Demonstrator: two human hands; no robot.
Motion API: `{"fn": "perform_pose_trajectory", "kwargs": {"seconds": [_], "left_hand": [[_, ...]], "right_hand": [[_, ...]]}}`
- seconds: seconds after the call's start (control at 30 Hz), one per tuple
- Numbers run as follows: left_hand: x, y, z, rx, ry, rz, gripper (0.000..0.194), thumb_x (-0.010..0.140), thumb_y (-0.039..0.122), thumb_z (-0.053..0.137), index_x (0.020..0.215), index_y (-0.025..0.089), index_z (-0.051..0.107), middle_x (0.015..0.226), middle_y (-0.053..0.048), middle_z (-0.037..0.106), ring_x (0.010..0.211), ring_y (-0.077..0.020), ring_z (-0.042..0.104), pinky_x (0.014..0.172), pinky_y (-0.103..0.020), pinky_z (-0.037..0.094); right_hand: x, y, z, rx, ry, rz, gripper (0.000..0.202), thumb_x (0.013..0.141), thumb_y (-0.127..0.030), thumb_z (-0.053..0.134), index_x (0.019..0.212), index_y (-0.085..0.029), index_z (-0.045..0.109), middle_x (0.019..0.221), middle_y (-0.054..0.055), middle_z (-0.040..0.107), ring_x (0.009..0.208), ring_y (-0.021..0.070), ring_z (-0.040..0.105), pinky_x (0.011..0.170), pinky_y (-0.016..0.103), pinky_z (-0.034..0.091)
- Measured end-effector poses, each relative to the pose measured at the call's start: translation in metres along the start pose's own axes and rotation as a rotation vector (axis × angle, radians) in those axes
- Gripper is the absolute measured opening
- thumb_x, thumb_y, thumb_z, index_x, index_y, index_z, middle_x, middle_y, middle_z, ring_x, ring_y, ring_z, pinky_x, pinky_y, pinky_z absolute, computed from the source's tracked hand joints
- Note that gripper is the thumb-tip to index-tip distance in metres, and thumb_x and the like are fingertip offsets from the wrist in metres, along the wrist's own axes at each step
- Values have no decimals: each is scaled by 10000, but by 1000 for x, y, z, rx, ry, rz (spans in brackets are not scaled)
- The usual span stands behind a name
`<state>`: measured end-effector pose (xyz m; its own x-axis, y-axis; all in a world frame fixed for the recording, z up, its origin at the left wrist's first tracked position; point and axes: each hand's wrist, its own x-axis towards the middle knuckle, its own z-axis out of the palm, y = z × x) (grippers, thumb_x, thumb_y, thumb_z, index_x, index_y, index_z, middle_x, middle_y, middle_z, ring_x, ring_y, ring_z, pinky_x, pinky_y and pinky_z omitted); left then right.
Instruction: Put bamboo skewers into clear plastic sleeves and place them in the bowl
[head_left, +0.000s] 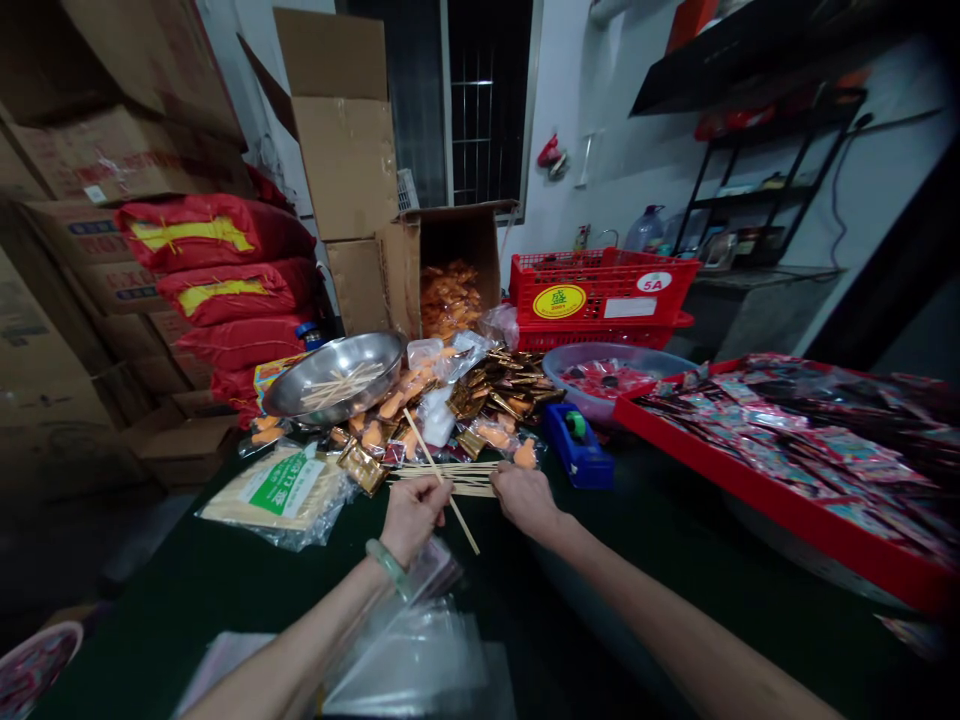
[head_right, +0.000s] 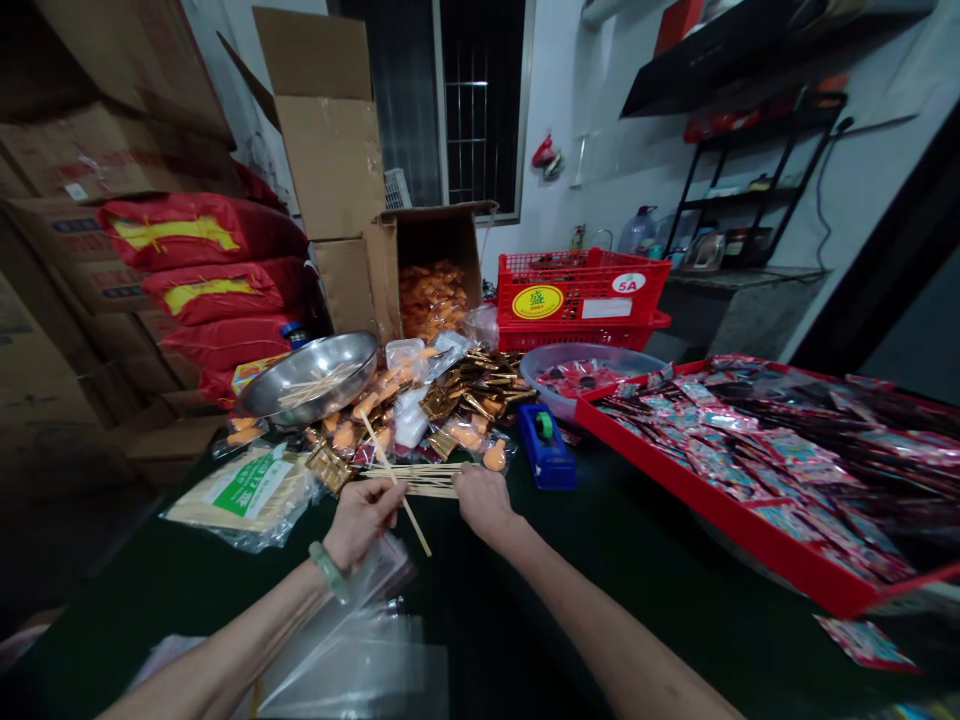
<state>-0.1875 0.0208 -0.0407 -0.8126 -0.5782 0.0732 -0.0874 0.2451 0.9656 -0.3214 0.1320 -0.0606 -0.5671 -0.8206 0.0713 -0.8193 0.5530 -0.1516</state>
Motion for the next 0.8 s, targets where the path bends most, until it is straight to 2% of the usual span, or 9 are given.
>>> {"fn": "perform_pose_trajectory", "kwargs": {"seconds": [0.1,0.17,0.37,0.53,0.7,0.8], "left_hand": [[-2,-9,10,-106,34,-106,407,618,516,611,465,156,500,350,44,400,311,-48,279,346,-202,184],[-2,-12,19,-154,63,-135,412,618,514,609,447,161,483,343,40,394,293,-45,280,331,-204,181],[-4,-3,38,-269,52,-85,404,633,512,588,589,110,570,422,35,450,349,-47,356,356,-172,294],[-11,14,43,-316,-149,13,368,618,456,642,687,94,634,463,23,503,387,-57,425,389,-173,355],[-14,30,51,-285,-312,95,350,646,440,633,674,91,614,495,15,507,401,-68,453,397,-190,401],[-17,34,57,-125,-356,301,295,722,385,580,638,103,600,587,-7,524,446,-72,474,428,-194,411]], "right_hand": [[-7,-2,-6,64,73,57,140,799,-104,456,822,-105,594,925,126,595,772,183,577,625,272,391],[-15,-6,-9,132,120,84,152,801,-116,430,796,-127,582,865,104,604,730,168,571,584,245,361],[-55,-17,-3,387,165,-14,174,782,-132,411,643,-171,508,592,-14,543,543,93,478,486,180,303],[-76,-11,-2,508,220,-66,206,794,-173,390,603,-175,469,470,-50,401,438,82,367,420,178,263],[-91,-7,-9,498,350,-84,250,821,-198,330,647,-175,507,626,11,471,570,121,461,534,219,346],[-99,-3,-13,523,412,-65,247,823,-230,336,711,-173,549,670,29,472,592,135,477,550,240,375]]}}
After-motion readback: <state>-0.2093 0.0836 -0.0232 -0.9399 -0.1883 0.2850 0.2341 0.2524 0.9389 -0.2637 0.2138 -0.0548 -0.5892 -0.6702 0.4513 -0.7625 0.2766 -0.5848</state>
